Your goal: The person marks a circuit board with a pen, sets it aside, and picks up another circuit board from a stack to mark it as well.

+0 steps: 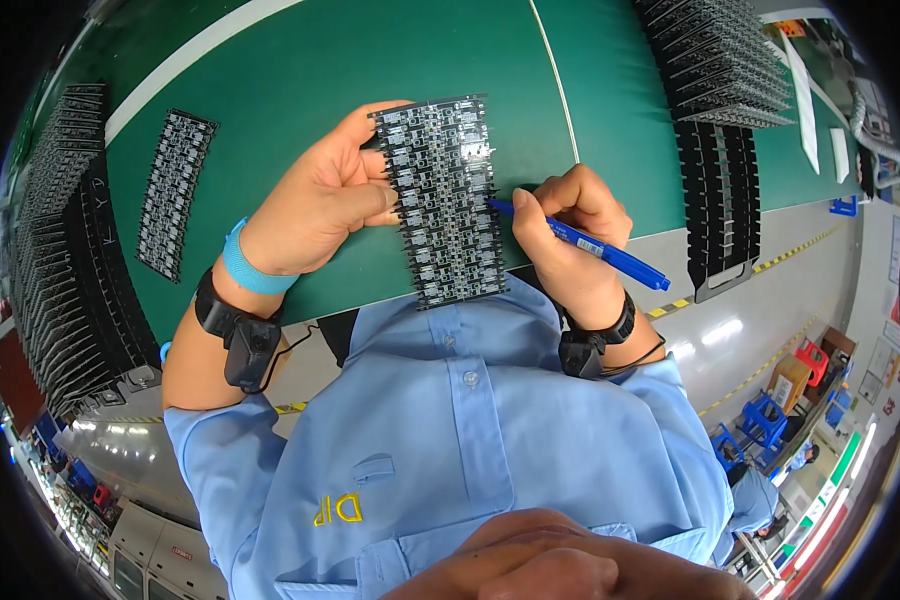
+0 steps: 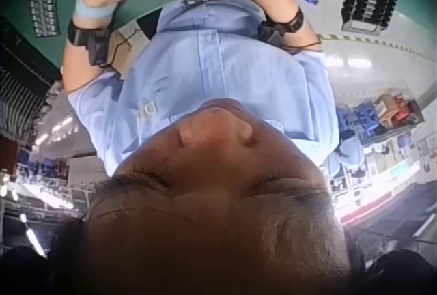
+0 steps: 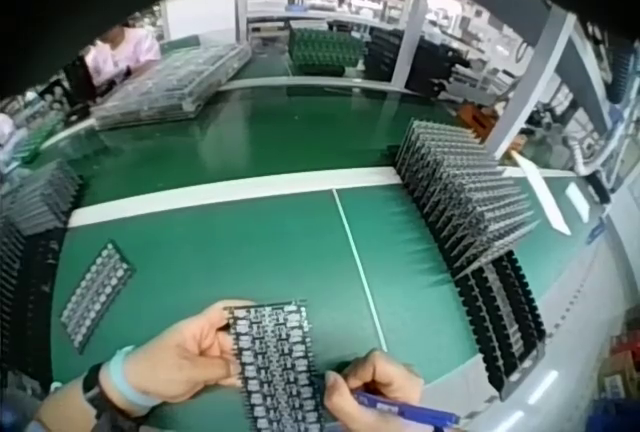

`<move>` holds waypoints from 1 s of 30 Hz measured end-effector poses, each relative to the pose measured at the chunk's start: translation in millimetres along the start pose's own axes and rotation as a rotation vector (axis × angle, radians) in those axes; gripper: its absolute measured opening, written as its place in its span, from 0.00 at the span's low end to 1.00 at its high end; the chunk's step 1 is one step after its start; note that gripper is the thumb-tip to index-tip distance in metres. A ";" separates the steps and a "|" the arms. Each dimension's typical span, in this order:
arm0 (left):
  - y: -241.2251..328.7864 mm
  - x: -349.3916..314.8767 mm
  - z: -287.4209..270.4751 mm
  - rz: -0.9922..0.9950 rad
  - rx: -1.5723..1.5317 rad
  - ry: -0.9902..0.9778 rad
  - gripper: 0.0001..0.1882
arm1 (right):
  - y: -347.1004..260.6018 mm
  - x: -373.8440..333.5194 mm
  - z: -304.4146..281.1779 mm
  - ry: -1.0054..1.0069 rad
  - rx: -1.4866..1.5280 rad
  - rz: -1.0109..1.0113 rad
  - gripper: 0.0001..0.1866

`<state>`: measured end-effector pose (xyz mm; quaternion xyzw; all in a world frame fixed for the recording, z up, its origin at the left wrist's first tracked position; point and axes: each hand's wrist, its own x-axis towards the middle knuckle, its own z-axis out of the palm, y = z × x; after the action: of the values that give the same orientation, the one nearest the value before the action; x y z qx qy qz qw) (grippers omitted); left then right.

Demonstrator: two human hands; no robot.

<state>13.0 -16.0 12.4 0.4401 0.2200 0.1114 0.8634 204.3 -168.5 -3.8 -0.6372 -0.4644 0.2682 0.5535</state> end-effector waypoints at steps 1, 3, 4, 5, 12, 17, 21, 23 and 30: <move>0.0 0.0 -0.3 -0.004 0.001 0.004 0.37 | 0.2 0.4 0.3 -0.002 -0.011 -0.007 0.13; 0.0 0.0 -0.7 -0.011 0.002 0.010 0.37 | 0.2 0.8 0.7 -0.005 -0.022 -0.012 0.13; -0.3 0.1 -0.7 -0.012 0.002 0.011 0.37 | 0.2 1.0 0.6 0.000 -0.009 -0.015 0.13; -0.7 0.2 0.4 -0.009 -0.008 0.018 0.37 | -0.2 0.6 0.0 0.007 0.004 -0.021 0.13; -1.8 -0.1 -2.1 -0.015 -0.041 0.016 0.37 | -4.8 1.7 -1.4 0.096 0.200 0.032 0.15; -2.3 -2.2 3.3 -0.034 -0.032 -0.018 0.36 | -7.6 2.8 -3.7 0.026 0.121 0.020 0.13; -2.9 -1.4 4.4 -0.043 -0.021 0.007 0.36 | -2.4 1.8 -2.4 0.013 0.102 0.020 0.13; -3.1 -1.1 3.9 -0.048 -0.008 0.009 0.36 | 0.2 1.9 -0.6 0.012 0.110 0.029 0.13; -3.9 -1.8 0.5 -0.044 -0.020 -0.017 0.37 | -0.5 2.2 1.0 0.018 0.066 0.021 0.13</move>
<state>11.6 -19.4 9.9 0.4273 0.2210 0.0909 0.8719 204.3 -166.1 -3.2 -0.6259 -0.4435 0.2832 0.5756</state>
